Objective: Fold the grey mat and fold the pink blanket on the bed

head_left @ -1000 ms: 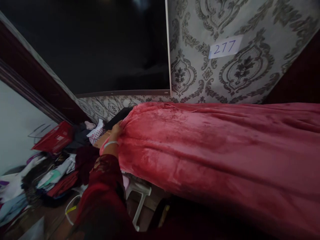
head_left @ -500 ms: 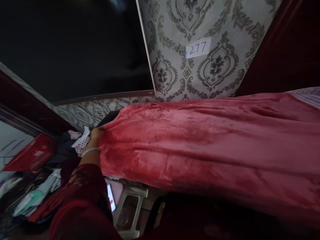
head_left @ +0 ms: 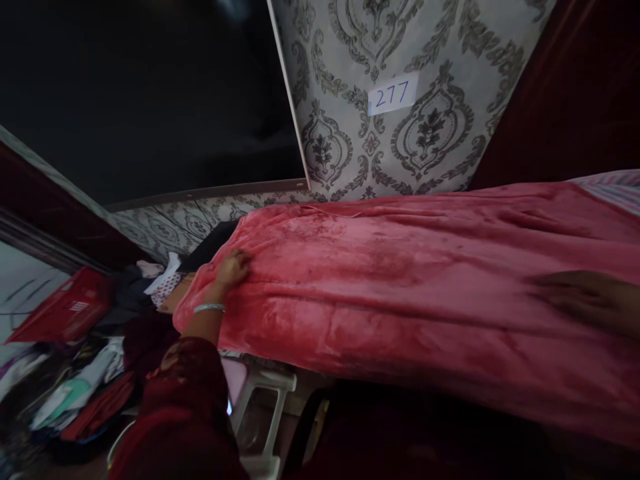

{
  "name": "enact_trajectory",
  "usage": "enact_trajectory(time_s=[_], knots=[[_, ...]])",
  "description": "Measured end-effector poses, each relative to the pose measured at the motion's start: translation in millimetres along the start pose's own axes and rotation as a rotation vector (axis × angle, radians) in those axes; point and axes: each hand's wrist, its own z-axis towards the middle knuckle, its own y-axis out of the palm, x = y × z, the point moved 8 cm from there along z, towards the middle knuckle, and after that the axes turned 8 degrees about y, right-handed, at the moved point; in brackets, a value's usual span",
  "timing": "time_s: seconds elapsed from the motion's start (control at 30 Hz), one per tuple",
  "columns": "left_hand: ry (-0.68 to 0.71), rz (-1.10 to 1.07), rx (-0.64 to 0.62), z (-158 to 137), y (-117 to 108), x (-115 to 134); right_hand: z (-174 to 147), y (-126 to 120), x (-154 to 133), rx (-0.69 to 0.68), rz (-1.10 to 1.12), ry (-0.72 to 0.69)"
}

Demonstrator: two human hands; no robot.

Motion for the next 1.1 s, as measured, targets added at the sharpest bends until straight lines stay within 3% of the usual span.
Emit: enact_trajectory(time_s=[0.13, 0.27, 0.43, 0.57, 0.7, 0.93, 1.1], knots=[[0.124, -0.144, 0.033, -4, 19, 37, -3, 35, -26, -0.148, 0.128, 0.022], [0.28, -0.201, 0.071, -8, 33, 72, -6, 33, -40, -0.112, 0.137, 0.063], [0.44, -0.131, 0.015, -5, 44, 113, -13, 35, -50, -0.065, -0.024, -0.021], [0.407, -0.055, 0.006, -4, 47, 121, -22, 39, -57, 0.04, -0.217, -0.051], [0.333, -0.109, 0.0, -3, 47, 115, -24, 37, -64, 0.044, -0.281, -0.047], [0.141, -0.214, 0.097, 13, 28, 102, -8, 4, -73, 0.041, -0.229, 0.215], [0.011, -0.203, 0.148, 25, 12, 93, 2, -14, -68, 0.168, -0.083, 0.304]])
